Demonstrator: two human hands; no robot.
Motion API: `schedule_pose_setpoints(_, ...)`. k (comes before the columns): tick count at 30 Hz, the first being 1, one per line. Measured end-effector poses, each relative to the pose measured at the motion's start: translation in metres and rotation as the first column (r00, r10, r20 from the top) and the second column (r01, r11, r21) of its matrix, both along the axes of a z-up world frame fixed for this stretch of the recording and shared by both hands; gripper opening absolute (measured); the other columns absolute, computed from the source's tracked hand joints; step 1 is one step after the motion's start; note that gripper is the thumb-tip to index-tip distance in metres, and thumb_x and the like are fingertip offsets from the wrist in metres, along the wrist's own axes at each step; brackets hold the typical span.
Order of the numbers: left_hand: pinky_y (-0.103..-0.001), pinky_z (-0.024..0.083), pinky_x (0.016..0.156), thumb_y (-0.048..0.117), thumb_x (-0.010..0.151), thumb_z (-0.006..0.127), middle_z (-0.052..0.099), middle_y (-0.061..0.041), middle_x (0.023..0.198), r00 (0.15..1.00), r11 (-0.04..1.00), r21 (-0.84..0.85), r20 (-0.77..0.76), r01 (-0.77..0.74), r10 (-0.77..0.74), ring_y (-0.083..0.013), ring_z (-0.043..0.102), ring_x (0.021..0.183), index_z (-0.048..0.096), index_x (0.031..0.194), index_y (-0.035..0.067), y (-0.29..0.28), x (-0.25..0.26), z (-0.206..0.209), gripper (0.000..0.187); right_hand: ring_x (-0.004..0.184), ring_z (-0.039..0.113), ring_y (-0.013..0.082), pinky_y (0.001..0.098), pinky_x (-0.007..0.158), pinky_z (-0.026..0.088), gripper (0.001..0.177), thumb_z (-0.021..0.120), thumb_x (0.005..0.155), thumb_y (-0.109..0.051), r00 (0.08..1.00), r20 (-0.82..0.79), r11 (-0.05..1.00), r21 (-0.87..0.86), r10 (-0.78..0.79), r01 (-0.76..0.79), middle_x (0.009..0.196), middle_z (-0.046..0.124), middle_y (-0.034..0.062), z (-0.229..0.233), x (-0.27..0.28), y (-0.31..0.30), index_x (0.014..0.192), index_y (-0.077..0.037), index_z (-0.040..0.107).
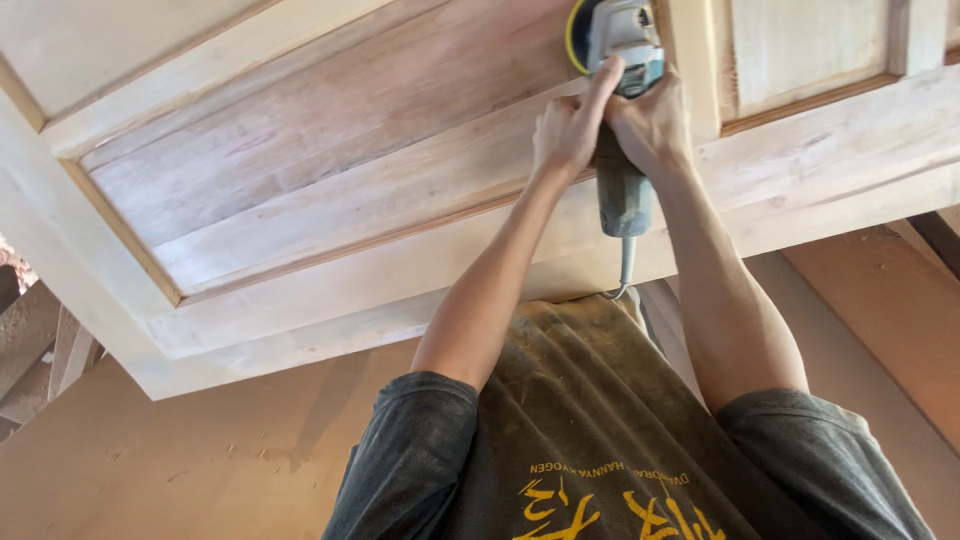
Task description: Sanding a wooden door using an angle grinder with a sanding disc.
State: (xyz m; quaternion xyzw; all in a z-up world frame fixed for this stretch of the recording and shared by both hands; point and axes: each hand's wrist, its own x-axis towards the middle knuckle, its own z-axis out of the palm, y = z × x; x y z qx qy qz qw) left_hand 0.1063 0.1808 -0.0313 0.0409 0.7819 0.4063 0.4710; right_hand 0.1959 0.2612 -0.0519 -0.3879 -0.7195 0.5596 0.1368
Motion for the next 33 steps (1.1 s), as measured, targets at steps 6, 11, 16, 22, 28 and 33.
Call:
schedule_pose_setpoints(6, -0.032, 0.051, 0.058, 0.088, 0.047, 0.030, 0.057, -0.006, 0.053, 0.995, 0.998, 0.033, 0.078, 0.058, -0.060, -0.0195, 0.059, 0.054, 0.064, 0.052, 0.003, -0.021, -0.001, 0.025, 0.092, 0.076, 0.068, 0.0170, 0.0293, 0.063, 0.059, 0.036, 0.084, 0.087, -0.021, 0.990, 0.136, 0.999, 0.023, -0.044, 0.041, 0.093, 0.073, 0.0113, 0.018, 0.009, -0.023, 0.108, 0.003, 0.066)
schedule_pose_setpoints(11, -0.034, 0.053, 0.057, 0.084, 0.046, 0.035, 0.061, -0.011, 0.057, 0.990, 0.999, -0.025, 0.140, -0.023, 0.026, -0.0229, 0.061, 0.055, 0.066, 0.059, -0.004, -0.075, -0.033, 0.041, 0.094, 0.076, 0.067, 0.0162, 0.0296, 0.064, 0.058, 0.037, 0.081, 0.086, -0.024, 0.984, 0.179, 1.000, 0.014, 0.023, -0.026, 0.092, 0.073, 0.0118, 0.024, -0.025, -0.070, 0.105, 0.004, 0.067)
schedule_pose_setpoints(16, -0.038, 0.056, 0.073, 0.080, 0.051, 0.037, 0.070, -0.016, 0.072, 0.986, 0.991, -0.059, 0.109, -0.124, 0.130, -0.0273, 0.069, 0.073, 0.070, 0.069, -0.008, -0.170, -0.094, 0.047, 0.096, 0.070, 0.064, 0.0152, 0.0293, 0.060, 0.057, 0.039, 0.084, 0.084, -0.029, 0.974, 0.200, 0.991, 0.050, 0.110, -0.122, 0.087, 0.072, 0.0113, 0.020, -0.094, -0.156, 0.099, 0.004, 0.067)
schedule_pose_setpoints(22, -0.038, 0.058, 0.074, 0.077, 0.052, 0.041, 0.074, -0.018, 0.083, 0.946, 0.956, -0.065, 0.142, -0.286, 0.293, -0.0289, 0.072, 0.080, 0.076, 0.086, -0.008, -0.314, -0.167, 0.057, 0.098, 0.073, 0.067, 0.0142, 0.0274, 0.063, 0.058, 0.033, 0.081, 0.087, -0.025, 0.959, 0.167, 0.973, -0.002, 0.227, -0.230, 0.089, 0.073, 0.0094, 0.029, -0.181, -0.292, 0.102, 0.002, 0.069)
schedule_pose_setpoints(28, -0.050, 0.048, 0.106, 0.087, 0.064, 0.043, 0.076, -0.024, 0.102, 0.959, 0.960, -0.103, 0.094, -0.260, 0.269, -0.0393, 0.067, 0.118, 0.078, 0.093, 0.001, -0.442, -0.220, 0.061, 0.097, 0.102, 0.073, 0.0380, 0.0510, 0.079, 0.050, 0.048, 0.077, 0.081, -0.046, 0.894, 0.399, 0.976, -0.008, 0.201, -0.216, 0.093, 0.074, 0.0212, 0.036, -0.261, -0.413, 0.103, -0.004, 0.069)
schedule_pose_setpoints(33, -0.056, 0.043, 0.109, 0.085, 0.071, 0.042, 0.071, -0.034, 0.113, 0.899, 0.898, -0.053, 0.007, -0.437, 0.438, -0.0467, 0.059, 0.125, 0.076, 0.100, -0.006, -0.521, -0.250, 0.050, 0.102, 0.108, 0.069, 0.0435, 0.0555, 0.087, 0.052, 0.062, 0.084, 0.077, -0.053, 0.827, 0.435, 0.919, -0.001, 0.356, -0.395, 0.102, 0.073, 0.0241, 0.014, -0.313, -0.481, 0.110, -0.003, 0.065)
